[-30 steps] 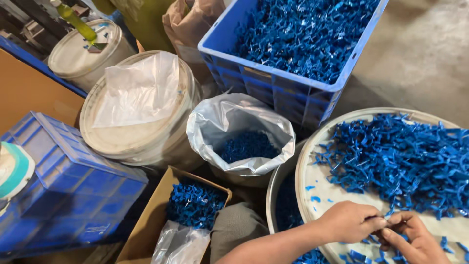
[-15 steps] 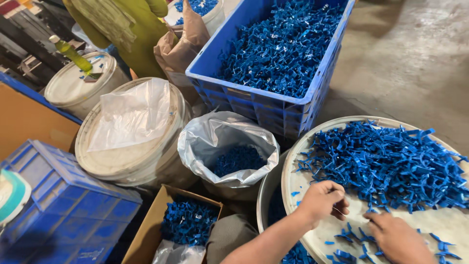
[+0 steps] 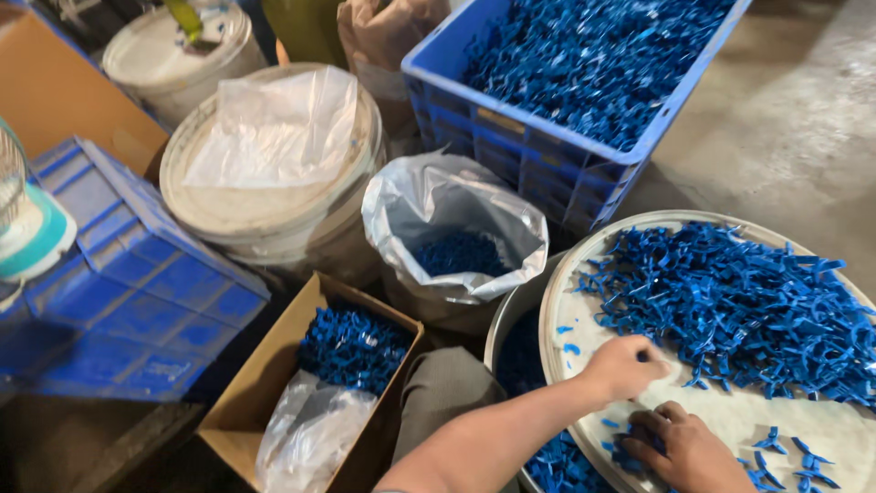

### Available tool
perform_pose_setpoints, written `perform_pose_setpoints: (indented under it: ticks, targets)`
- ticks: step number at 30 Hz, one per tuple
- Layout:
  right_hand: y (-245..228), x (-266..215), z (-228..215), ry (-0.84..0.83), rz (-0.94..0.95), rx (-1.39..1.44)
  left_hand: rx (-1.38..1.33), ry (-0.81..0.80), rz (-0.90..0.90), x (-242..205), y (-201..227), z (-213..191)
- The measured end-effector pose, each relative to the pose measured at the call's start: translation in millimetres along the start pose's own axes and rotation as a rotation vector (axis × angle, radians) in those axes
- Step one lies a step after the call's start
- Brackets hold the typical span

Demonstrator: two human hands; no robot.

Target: The person sits on the floor and sorts blue plastic pieces from a white bucket into a blue bin. They pick up handfuls of the plastic parts, separate them by hand, and place the sorted pieces into the bin.

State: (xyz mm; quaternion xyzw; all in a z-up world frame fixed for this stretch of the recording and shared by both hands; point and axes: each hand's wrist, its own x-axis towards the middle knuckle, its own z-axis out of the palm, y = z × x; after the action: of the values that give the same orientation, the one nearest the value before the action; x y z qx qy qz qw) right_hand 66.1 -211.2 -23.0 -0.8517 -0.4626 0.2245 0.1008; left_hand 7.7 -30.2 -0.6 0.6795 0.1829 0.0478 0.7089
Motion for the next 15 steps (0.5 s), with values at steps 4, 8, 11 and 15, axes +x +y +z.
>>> perform_pose_setpoints:
  ticks: [4, 8, 11, 15]
  targets:
    - [9.3, 1.9, 6.2, 0.016, 0.124, -0.024, 0.212, 0.019, 0.180, -1.2, -2.8, 2.5]
    - [29.7, 3.3, 11.1, 0.013, 0.179, -0.102, 0.284, 0.081, 0.165, 4.3, 1.1, -7.0]
    - [37.9, 5.2, 13.3, 0.040, 0.060, -0.024, 0.301, 0.089, 0.168, 5.9, -1.6, -10.2]
    - [10.6, 2.2, 14.5, 0.097, -0.140, -0.048, 0.305, 0.124, 0.277, 24.9, -22.4, -14.5]
